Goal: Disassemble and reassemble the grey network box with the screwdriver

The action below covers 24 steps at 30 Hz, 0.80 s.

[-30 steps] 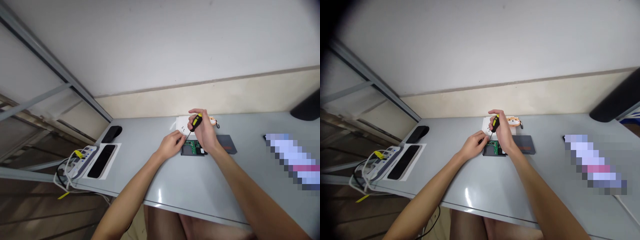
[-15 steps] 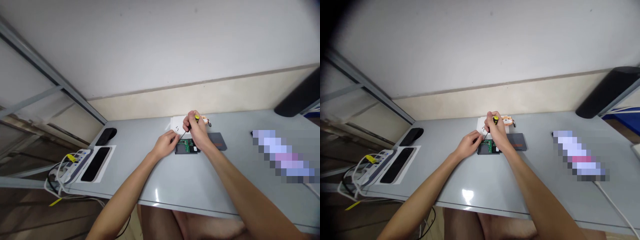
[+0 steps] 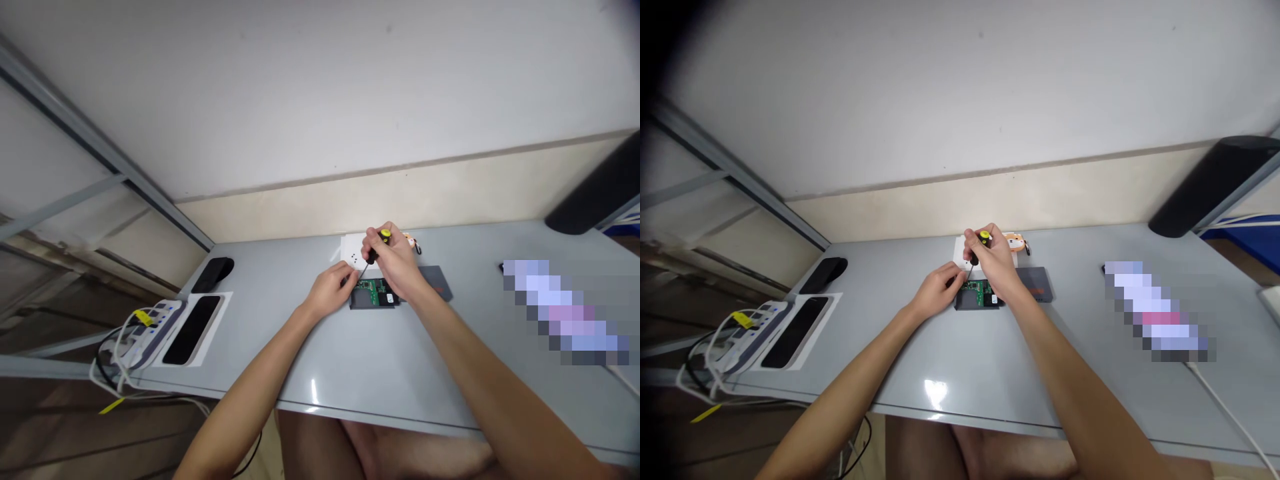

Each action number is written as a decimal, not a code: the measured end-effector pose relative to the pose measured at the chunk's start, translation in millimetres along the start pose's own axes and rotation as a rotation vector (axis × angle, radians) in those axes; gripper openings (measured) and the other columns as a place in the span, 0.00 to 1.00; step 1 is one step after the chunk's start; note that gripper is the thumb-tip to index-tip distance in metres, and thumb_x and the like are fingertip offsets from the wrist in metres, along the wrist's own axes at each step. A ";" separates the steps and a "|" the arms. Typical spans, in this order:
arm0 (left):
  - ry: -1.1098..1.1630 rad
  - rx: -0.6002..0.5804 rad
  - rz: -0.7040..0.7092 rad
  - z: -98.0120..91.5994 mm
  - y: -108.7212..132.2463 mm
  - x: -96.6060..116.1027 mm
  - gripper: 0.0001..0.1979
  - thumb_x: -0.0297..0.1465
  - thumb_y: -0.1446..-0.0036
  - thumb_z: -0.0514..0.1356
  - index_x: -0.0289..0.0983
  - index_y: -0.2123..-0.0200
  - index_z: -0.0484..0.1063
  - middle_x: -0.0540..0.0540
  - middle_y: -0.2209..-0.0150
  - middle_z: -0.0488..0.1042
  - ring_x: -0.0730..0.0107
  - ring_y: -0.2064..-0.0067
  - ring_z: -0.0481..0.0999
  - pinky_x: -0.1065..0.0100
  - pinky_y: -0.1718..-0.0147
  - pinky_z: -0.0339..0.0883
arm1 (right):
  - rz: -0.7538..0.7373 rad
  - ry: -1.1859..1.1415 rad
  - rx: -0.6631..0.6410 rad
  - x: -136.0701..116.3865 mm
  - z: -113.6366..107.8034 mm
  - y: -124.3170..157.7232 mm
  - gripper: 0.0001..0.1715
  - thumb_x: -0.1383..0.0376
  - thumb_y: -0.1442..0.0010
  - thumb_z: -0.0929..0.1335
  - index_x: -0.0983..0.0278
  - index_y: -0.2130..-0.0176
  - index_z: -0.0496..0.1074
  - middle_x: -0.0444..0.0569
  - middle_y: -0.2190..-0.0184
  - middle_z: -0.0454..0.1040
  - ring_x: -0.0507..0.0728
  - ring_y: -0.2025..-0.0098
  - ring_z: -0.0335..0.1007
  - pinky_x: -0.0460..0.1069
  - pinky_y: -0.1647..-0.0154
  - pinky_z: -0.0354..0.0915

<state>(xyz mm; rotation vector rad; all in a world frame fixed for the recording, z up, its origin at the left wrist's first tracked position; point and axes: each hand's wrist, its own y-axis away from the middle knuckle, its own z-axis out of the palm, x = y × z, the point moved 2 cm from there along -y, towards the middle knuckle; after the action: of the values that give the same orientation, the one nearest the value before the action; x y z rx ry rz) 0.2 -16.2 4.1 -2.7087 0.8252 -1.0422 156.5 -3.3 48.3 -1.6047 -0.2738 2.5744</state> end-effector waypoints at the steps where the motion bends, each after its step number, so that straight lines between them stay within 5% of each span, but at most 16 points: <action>1: 0.002 -0.001 0.001 0.1 0.0 -0.3 0.17 0.34 0.27 0.52 0.38 0.69 0.71 0.47 0.66 0.73 0.67 0.65 0.73 0.66 0.63 0.66 | -0.021 0.018 0.023 1.3 -0.8 -0.9 0.37 0.39 0.55 0.80 0.57 0.68 0.61 0.34 0.79 0.63 0.50 0.75 0.63 0.47 0.71 0.61; 6: 0.016 -0.001 -0.008 0.3 -0.2 -0.8 0.16 0.34 0.27 0.52 0.38 0.68 0.73 0.47 0.65 0.74 0.67 0.64 0.74 0.66 0.62 0.67 | -0.057 0.026 0.054 3.2 -2.9 -3.8 0.34 0.32 0.47 0.73 0.58 0.67 0.67 0.36 0.79 0.60 0.50 0.76 0.59 0.47 0.74 0.58; 9: 0.024 -0.006 -0.025 0.4 -0.3 -1.1 0.17 0.35 0.27 0.52 0.38 0.69 0.73 0.47 0.65 0.74 0.67 0.65 0.74 0.66 0.62 0.67 | -0.011 -0.033 0.025 1.9 -2.4 -2.5 0.29 0.36 0.39 0.70 0.58 0.59 0.75 0.40 0.75 0.64 0.51 0.74 0.62 0.49 0.71 0.62; 13: 0.024 -0.004 -0.005 0.5 -0.5 -2.1 0.17 0.35 0.27 0.52 0.39 0.69 0.72 0.47 0.66 0.73 0.67 0.64 0.74 0.66 0.61 0.67 | -0.040 0.035 0.027 1.8 -2.1 -0.4 0.25 0.40 0.42 0.74 0.57 0.58 0.78 0.41 0.72 0.67 0.52 0.70 0.64 0.49 0.67 0.63; 24: 0.021 -0.004 0.002 1.0 -1.1 -2.3 0.17 0.35 0.27 0.52 0.38 0.68 0.73 0.47 0.66 0.74 0.67 0.65 0.74 0.66 0.62 0.68 | -0.084 0.075 0.089 0.0 -8.3 -3.5 0.37 0.35 0.52 0.77 0.57 0.71 0.59 0.37 0.77 0.70 0.51 0.73 0.69 0.48 0.69 0.67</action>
<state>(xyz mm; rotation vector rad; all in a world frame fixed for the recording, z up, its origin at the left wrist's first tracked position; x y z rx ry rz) -0.1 -14.1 2.3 -2.7037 0.8344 -1.0714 163.9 1.0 45.4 -1.6184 -0.2127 2.4226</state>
